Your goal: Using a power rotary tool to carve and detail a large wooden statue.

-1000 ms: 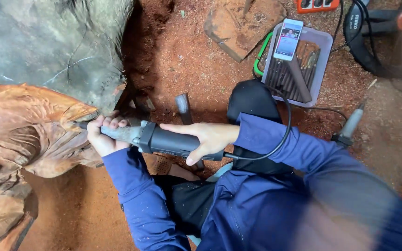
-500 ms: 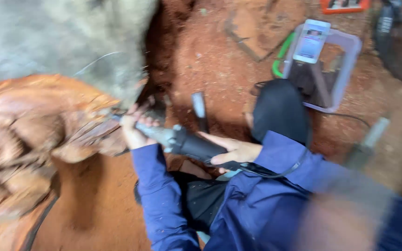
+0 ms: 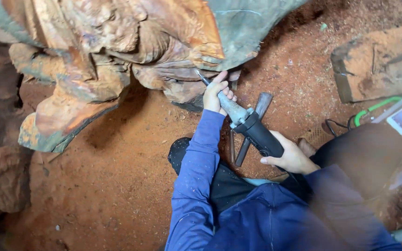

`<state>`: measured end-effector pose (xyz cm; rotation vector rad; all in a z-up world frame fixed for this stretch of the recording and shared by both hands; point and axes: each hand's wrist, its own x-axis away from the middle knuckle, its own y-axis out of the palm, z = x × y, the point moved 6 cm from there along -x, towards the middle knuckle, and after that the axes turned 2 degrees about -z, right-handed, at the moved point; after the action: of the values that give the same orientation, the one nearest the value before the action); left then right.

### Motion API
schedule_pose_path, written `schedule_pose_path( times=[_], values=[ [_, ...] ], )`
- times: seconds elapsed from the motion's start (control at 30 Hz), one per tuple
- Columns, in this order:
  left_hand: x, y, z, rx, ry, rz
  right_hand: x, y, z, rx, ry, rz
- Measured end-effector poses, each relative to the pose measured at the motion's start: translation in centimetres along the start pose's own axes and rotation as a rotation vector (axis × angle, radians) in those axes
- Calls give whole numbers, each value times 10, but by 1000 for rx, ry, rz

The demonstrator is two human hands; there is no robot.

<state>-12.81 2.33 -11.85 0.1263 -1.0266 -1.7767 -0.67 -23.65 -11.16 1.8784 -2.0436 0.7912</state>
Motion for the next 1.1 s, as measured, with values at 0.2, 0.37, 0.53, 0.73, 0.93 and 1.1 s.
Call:
schedule_pose_path(
  times=[0.2,0.37,0.53,0.73,0.93,1.1],
  values=[
    [-5,4,1,-32,41,82,18,-3,-39,-197,-35,-112],
    [-10,2,-9,-48,73,132,9,5,-11,-81,75,-24],
    [-8,7,-4,-54,73,179,14,-5,-35,-21,48,-73],
    [-10,5,-4,-11,70,187,7,-15,-23,-58,115,-52],
    [-7,10,0,-21,76,214,1,-16,-15,-134,41,-80],
    [-4,17,-1,-70,92,238,1,-12,-11,-188,-30,-125]
  ],
)
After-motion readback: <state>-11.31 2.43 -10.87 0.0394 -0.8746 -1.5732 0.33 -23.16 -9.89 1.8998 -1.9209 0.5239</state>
